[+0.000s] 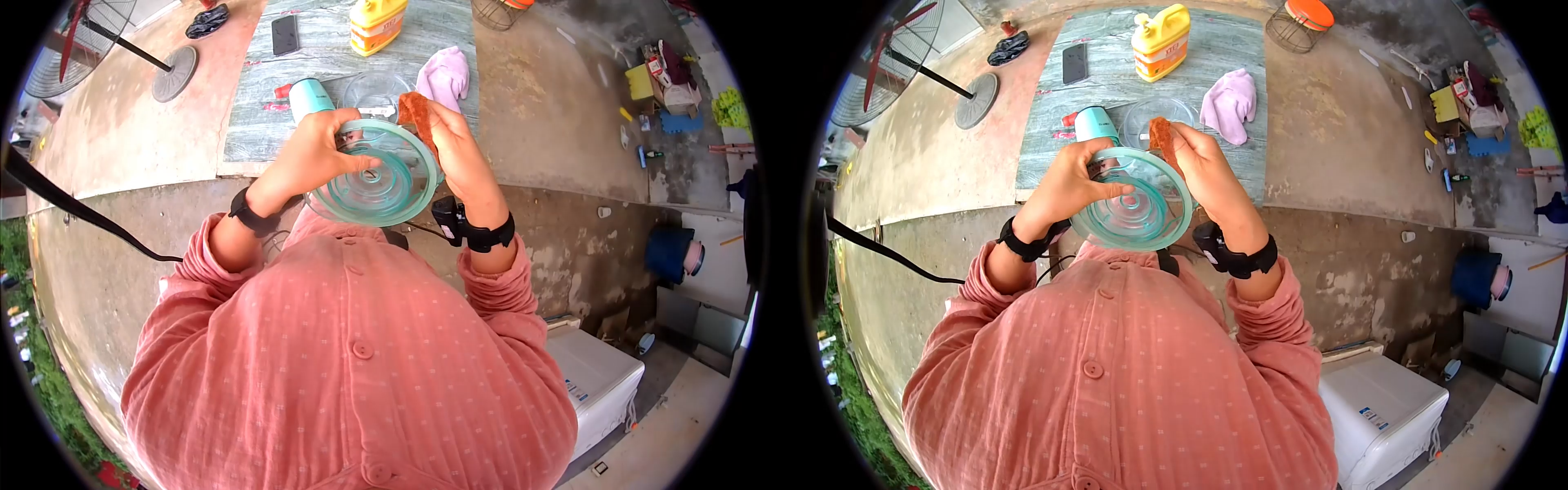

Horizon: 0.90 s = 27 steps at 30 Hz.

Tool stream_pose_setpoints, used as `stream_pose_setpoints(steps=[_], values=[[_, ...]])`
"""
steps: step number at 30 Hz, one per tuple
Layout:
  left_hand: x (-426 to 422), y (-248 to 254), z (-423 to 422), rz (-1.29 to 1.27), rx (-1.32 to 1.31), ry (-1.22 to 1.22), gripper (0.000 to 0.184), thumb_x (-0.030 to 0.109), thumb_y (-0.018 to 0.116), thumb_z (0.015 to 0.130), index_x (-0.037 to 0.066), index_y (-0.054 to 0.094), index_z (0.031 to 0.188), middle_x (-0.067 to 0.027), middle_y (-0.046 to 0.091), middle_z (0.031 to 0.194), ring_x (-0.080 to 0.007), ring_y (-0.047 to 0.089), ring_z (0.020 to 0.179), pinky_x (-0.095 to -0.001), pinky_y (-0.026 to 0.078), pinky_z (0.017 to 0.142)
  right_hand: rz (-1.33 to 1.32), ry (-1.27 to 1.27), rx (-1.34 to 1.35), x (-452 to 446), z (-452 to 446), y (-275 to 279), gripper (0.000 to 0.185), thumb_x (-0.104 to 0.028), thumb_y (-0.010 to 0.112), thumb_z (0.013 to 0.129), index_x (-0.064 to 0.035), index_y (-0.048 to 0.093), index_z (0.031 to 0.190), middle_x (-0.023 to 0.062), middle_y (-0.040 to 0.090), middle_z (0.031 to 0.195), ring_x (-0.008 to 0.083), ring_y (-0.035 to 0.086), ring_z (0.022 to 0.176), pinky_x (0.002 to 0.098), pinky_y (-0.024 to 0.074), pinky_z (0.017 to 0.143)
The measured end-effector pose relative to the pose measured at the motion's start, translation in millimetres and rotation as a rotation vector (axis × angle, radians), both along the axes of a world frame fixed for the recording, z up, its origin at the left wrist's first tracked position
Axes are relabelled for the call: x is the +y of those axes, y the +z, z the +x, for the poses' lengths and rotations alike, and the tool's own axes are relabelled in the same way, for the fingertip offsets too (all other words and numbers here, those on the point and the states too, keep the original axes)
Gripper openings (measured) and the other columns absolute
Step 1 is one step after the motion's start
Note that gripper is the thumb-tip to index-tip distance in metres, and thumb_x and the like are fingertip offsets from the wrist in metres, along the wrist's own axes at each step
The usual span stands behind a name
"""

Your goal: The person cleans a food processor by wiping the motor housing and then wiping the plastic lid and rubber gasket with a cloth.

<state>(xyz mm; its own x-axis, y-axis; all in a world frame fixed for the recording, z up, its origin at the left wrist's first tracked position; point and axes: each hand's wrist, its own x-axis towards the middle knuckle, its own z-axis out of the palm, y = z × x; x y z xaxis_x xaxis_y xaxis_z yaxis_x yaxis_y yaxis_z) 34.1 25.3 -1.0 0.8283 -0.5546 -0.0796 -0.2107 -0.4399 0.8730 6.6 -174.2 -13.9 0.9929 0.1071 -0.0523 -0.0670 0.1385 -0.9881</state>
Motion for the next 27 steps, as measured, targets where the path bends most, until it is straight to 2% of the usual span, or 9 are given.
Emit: stream_pose_setpoints(steps=[3, 5, 6, 8, 9, 13, 17, 20, 27], values=[[-1.6, 7.0, -4.0, -0.021, -0.046, -0.017, 0.031, 0.009, 0.077, 0.065, 0.001, 0.057, 0.087, 0.0013, 0.049, 0.068, -0.0071, 0.042, 0.063, -0.0228, 0.039, 0.056, -0.188, 0.101, -0.139, 1.7, 2.5, 3.6, 0.022, -0.016, 0.050, 0.091, 0.0035, 0.058, 0.096, 0.0061, 0.057, 0.089, 0.0069, 0.049, 0.076, 0.0228, 0.0401, 0.065], [-2.2, 5.4, -4.5, -0.023, -0.075, -0.052, 0.033, 0.009, 0.078, 0.064, 0.000, 0.057, 0.088, 0.0006, 0.050, 0.068, -0.0076, 0.042, 0.063, -0.0231, 0.039, 0.056, -0.617, 0.148, -0.333, 3.2, 1.7, 1.3, 0.022, -0.017, 0.056, 0.086, 0.0039, 0.059, 0.088, 0.0105, 0.059, 0.080, 0.0090, 0.050, 0.069, 0.0251, 0.0402, 0.061], [-2.9, 4.8, -3.8, -0.025, -0.107, -0.089, 0.034, 0.010, 0.079, 0.063, 0.000, 0.057, 0.088, 0.0000, 0.050, 0.068, -0.0080, 0.042, 0.063, -0.0235, 0.038, 0.055, -0.617, 0.148, -0.332, 2.8, 2.1, 5.3, 0.022, -0.017, 0.056, 0.086, 0.0039, 0.059, 0.088, 0.0105, 0.059, 0.080, 0.0090, 0.050, 0.069, 0.0251, 0.0402, 0.061], [-3.7, 2.5, -6.6, -0.061, -0.074, -0.038, 0.034, 0.009, 0.079, 0.063, 0.000, 0.058, 0.088, 0.0004, 0.052, 0.069, -0.0074, 0.043, 0.064, -0.0235, 0.039, 0.056, -0.482, 0.231, -0.072, 1.9, 1.8, 16.9, 0.022, -0.019, 0.060, 0.082, 0.0036, 0.059, 0.085, 0.0114, 0.057, 0.069, 0.0108, 0.048, 0.060, 0.0273, 0.0394, 0.055], [-3.5, 1.0, -8.1, -0.095, -0.042, 0.012, 0.033, 0.009, 0.079, 0.063, 0.000, 0.058, 0.088, 0.0008, 0.054, 0.070, -0.0067, 0.044, 0.065, -0.0236, 0.040, 0.057, -0.419, 0.182, -0.149, 4.5, 2.1, 11.2, 0.021, -0.017, 0.059, 0.084, 0.0038, 0.060, 0.084, 0.0047, 0.056, 0.061, 0.0087, 0.043, 0.053, 0.0261, 0.0374, 0.050], [2.6, -6.1, 4.5, -0.383, 0.247, 0.139, 0.026, 0.005, 0.077, 0.066, 0.003, 0.061, 0.086, 0.0036, 0.057, 0.074, -0.0036, 0.050, 0.068, -0.0201, 0.043, 0.061, -0.168, 0.093, -0.028, -5.9, -0.1, 13.5, 0.020, -0.016, 0.055, 0.088, 0.0033, 0.061, 0.087, -0.0042, 0.054, 0.069, 0.0016, 0.042, 0.059, 0.0182, 0.0324, 0.051], [3.0, -11.3, 2.4, -0.343, 0.150, 0.199, 0.027, 0.005, 0.076, 0.067, 0.001, 0.060, 0.089, 0.0011, 0.060, 0.077, -0.0049, 0.054, 0.069, -0.0200, 0.045, 0.062, 0.156, -0.086, -0.107, 8.2, -5.1, 0.4, 0.016, -0.014, 0.054, 0.088, 0.0012, 0.056, 0.083, -0.0031, 0.052, 0.072, 0.0020, 0.043, 0.065, 0.0173, 0.0330, 0.055], [1.8, -11.5, 1.1, -0.579, 0.309, 0.249, 0.031, 0.004, 0.075, 0.068, 0.000, 0.059, 0.094, -0.0024, 0.063, 0.081, -0.0080, 0.058, 0.071, -0.0215, 0.048, 0.064, 0.239, -0.208, -0.153, 17.6, -9.0, -15.0, 0.015, -0.013, 0.054, 0.088, 0.0004, 0.054, 0.082, -0.0022, 0.052, 0.074, 0.0029, 0.045, 0.067, 0.0172, 0.0364, 0.059], [3.5, -21.0, -2.1, -0.705, 0.446, 0.336, 0.034, 0.006, 0.075, 0.070, -0.001, 0.058, 0.099, -0.0041, 0.064, 0.084, -0.0102, 0.060, 0.073, -0.0226, 0.049, 0.065, 0.396, -0.275, -0.127, 35.2, -31.7, -8.0, 0.028, -0.008, 0.054, 0.086, -0.0004, 0.043, 0.110, 0.0039, 0.055, 0.097, 0.0098, 0.054, 0.089, 0.0243, 0.0447, 0.078]])
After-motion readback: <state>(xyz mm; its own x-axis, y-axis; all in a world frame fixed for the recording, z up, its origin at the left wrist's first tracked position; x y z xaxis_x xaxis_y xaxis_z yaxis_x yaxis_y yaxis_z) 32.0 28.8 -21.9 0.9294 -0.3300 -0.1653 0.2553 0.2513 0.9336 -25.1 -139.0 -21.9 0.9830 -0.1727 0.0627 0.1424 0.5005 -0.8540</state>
